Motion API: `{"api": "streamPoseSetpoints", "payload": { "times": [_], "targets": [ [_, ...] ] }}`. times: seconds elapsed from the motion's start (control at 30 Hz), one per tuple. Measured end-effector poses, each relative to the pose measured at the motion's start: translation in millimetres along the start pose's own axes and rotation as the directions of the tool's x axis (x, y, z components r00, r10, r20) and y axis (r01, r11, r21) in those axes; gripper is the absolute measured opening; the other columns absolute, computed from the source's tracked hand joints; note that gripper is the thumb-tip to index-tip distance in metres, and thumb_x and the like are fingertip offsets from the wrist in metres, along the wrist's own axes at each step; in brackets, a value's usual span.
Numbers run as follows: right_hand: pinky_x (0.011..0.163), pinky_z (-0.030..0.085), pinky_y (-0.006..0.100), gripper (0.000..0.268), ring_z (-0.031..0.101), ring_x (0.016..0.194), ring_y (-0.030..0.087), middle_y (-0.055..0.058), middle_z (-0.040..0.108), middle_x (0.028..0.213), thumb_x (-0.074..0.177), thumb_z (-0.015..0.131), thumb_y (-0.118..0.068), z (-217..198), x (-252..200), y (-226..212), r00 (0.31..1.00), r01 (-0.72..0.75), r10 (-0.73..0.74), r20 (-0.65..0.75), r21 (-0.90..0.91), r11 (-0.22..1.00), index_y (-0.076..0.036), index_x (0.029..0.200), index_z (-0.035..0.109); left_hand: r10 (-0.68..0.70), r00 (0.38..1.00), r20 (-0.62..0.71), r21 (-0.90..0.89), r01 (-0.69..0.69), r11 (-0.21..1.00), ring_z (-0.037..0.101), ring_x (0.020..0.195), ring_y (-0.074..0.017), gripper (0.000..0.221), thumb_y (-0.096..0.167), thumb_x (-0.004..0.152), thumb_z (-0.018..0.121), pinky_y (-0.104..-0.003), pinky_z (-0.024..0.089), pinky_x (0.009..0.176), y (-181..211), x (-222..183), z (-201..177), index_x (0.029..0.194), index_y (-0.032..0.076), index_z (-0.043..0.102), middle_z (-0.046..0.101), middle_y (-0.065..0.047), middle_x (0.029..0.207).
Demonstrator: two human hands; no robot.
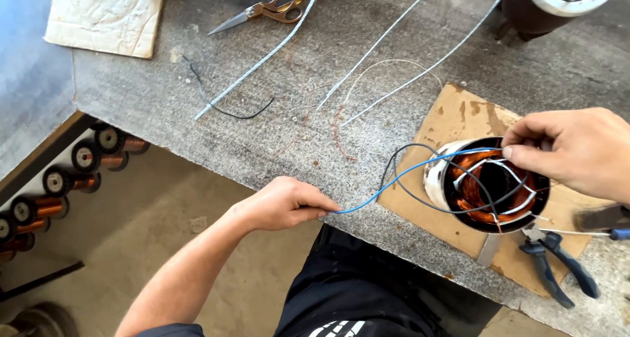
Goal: Stripping and connecting wires to an electric motor stator
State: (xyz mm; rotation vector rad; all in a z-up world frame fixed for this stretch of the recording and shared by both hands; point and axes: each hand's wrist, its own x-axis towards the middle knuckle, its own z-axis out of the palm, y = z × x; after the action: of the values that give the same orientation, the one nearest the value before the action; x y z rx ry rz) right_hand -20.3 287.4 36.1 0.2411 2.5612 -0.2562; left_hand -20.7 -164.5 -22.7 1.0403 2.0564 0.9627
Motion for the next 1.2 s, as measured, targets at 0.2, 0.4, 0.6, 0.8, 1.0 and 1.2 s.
{"api": "streamPoseSetpoints", "payload": {
  "times": [0.2,0.4,0.6,0.8,1.0,1.2],
  "targets": [
    [0.086,0.050,0.029,0.020,0.074,0.078,0.012,-0.007,0.084,0.083,0.088,0.070,-0.040,-20.1,-14.8,-20.6,0.999,-0.002,-0.001,0.038,0.077,0.997,-0.027,0.097,0.083,-0.020,0.998,0.063,-0.076,0.025,0.997,0.077,0.086,-0.0166,0.018,0.017,0.093,0.071,-0.030,0.055,0.075,7.9,1.2,-9.0,0.110,0.014,0.076,0.081,0.001,0.098],
    [0.081,0.049,0.029,0.014,0.069,0.071,0.013,-0.002,0.080,0.076,0.085,0.073,-0.027,-12.5,-20.3,-18.8,0.991,0.104,-0.082,-0.109,0.215,0.971,-0.018,0.088,0.083,-0.124,0.992,-0.025,-0.118,0.120,0.986,0.064,0.067,-0.0064,0.007,0.022,0.092,0.075,-0.026,0.049,0.065,19.1,-6.8,-2.2,0.091,0.016,0.076,0.075,0.006,0.076],
    [0.090,0.052,0.030,0.022,0.074,0.088,0.014,-0.002,0.082,0.100,0.093,0.072,-0.031,-9.7,-46.1,-10.3,0.903,0.259,-0.145,-0.404,0.242,0.935,-0.014,0.106,0.080,-0.237,0.945,-0.226,-0.344,0.150,0.927,0.059,0.050,-0.0027,0.011,0.020,0.096,0.074,-0.020,0.050,0.055,26.0,-33.6,36.6,0.088,0.014,0.071,0.069,0.003,0.061],
    [0.091,0.051,0.037,0.032,0.065,0.094,0.027,0.022,0.071,0.113,0.112,0.074,-0.013,134.6,-93.0,100.7,0.634,0.265,0.173,-0.754,0.421,0.867,0.008,0.137,0.073,-0.311,0.684,-0.660,-0.472,-0.056,0.880,0.051,0.046,-0.0065,0.015,0.014,0.097,0.071,-0.023,0.042,0.050,36.6,-71.9,82.5,0.084,0.007,0.068,0.063,-0.001,0.052],
    [0.129,0.036,0.045,0.094,0.059,0.141,0.035,0.019,0.065,0.149,0.062,0.080,-0.052,246.4,-122.4,86.6,0.615,-0.088,0.205,-0.761,0.192,0.977,-0.003,0.141,0.070,-0.449,0.574,-0.685,-0.697,-0.335,0.634,0.038,0.041,-0.0089,0.023,0.021,0.100,0.064,-0.023,0.027,0.038,26.9,-79.4,119.0,0.090,0.000,0.068,0.057,-0.008,0.052],
    [0.112,0.049,0.037,0.066,0.070,0.121,0.032,0.007,0.076,0.130,0.081,0.068,-0.063,243.7,-124.2,79.7,0.622,-0.308,0.285,-0.729,0.106,0.945,-0.021,0.131,0.075,-0.387,0.650,-0.654,-0.717,-0.371,0.590,0.043,0.042,-0.0095,0.021,0.016,0.101,0.065,-0.023,0.031,0.040,17.9,-68.0,126.8,0.089,-0.001,0.069,0.057,-0.008,0.052]
  ]
}}
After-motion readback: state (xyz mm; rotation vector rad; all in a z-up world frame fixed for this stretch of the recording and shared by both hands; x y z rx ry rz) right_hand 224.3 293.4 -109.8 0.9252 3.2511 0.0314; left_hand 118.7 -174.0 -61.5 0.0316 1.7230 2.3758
